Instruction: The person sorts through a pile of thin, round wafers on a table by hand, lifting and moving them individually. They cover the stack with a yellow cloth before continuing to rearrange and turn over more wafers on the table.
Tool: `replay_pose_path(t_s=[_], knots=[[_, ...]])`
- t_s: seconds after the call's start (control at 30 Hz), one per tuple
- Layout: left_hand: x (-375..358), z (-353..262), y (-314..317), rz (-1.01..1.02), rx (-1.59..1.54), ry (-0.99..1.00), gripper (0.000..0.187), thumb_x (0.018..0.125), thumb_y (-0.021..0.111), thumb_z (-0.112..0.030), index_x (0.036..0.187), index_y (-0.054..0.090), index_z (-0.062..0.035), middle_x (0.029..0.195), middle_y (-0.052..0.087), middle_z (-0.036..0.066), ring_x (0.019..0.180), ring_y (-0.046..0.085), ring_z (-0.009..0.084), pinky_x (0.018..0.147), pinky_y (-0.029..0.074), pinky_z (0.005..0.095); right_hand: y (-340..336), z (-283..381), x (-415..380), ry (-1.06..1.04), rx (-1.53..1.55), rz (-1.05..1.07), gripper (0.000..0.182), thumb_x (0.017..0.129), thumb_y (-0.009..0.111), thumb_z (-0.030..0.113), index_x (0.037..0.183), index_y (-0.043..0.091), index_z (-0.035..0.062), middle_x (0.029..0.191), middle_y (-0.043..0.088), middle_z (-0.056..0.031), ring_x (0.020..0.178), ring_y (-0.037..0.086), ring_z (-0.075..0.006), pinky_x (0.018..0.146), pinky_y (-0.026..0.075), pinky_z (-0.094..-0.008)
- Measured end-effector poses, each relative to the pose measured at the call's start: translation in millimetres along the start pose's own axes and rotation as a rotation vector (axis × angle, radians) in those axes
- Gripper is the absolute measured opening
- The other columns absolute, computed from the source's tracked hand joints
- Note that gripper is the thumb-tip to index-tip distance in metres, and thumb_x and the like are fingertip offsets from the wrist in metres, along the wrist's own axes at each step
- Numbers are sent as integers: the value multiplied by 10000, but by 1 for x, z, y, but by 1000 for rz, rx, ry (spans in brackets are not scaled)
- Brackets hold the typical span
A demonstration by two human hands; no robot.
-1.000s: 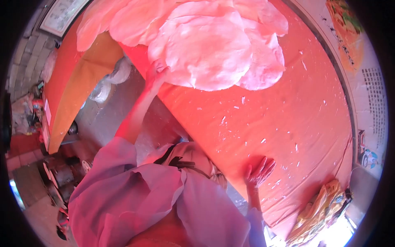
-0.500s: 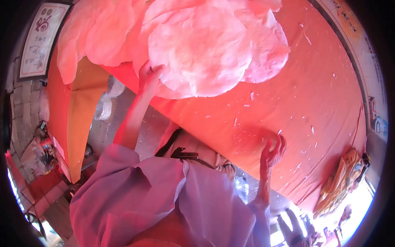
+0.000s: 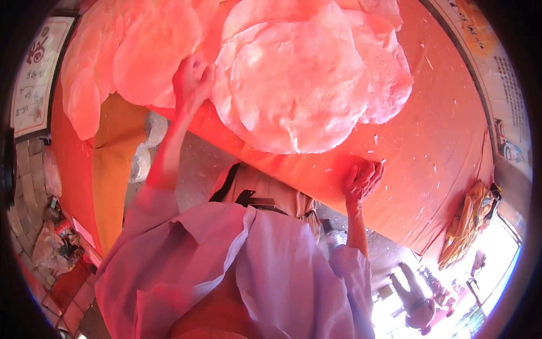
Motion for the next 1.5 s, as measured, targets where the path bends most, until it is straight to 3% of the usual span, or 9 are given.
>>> replay_pose_path(t_s=[0.2,0.47,0.7,0.8,0.9,1.0,1.23,1.33,1.5], knots=[[50,51,104,504,-666,-716,481,807,777,-337,1114,624,0,988,659,73,879,619,182,725,502,331,-10,3,4,43,15,-20,398,902,632,243,1208,559,0,1268,518,-266,1222,451,-459,1037,364,-544],[69,-40,75,520,-535,-108,278,834,699,-185,1034,633,-3,813,630,23,710,574,113,651,470,294,29,-74,77,596,216,-108,457,861,693,387,1129,643,20,995,674,-162,970,631,-309,865,482,-416],[57,26,96,520,-522,-374,262,854,667,-144,1073,630,-4,901,657,24,788,581,99,708,470,274,131,-161,169,1117,874,91,639,752,774,527,1014,666,-46,889,693,-159,850,659,-294,786,511,-403],[54,25,103,555,-443,-340,312,853,667,-135,1134,631,-5,996,674,43,887,612,111,786,483,278,109,-134,191,1080,824,317,631,724,784,545,981,682,-22,823,691,-150,838,658,-316,805,512,-407],[60,-28,78,484,-527,-265,369,851,673,-125,1196,618,-2,1070,673,48,970,620,122,851,485,282,82,-141,217,588,21,-67,710,710,795,576,1089,672,-11,737,666,-87,686,644,-249,680,518,-394],[64,-68,45,457,-624,-204,412,860,671,-111,1246,593,11,1113,664,38,1019,616,142,892,482,289,96,-181,211,608,21,-137,777,679,784,627,1115,666,-5,805,696,-105,746,665,-266,754,518,-410],[60,-12,52,418,-655,-348,444,879,658,-72,1299,555,34,1199,630,54,1073,593,158,933,466,293,114,-198,226,780,300,329,564,714,829,465,970,703,-21,668,630,-49,497,555,-145,474,439,-296],[47,-6,61,439,-695,-371,441,880,648,-65,1298,551,37,1227,613,68,1097,579,156,940,460,296,138,-214,214,991,841,184,370,762,822,360,864,716,21,638,623,-13,478,532,-112,456,415,-265],[37,42,80,476,-707,-480,432,884,637,-56,1296,546,36,1229,611,84,1098,584,166,933,468,303,72,-162,263,528,473,34,365,770,785,405,830,718,52,688,663,-21,613,579,-122,589,483,-309]])
Point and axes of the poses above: each hand's wrist, its own x-axis towards the middle knuckle, its own y-axis out of the palm, z = x × y, the point moved 6 cm from there along x, towards the middle knuckle
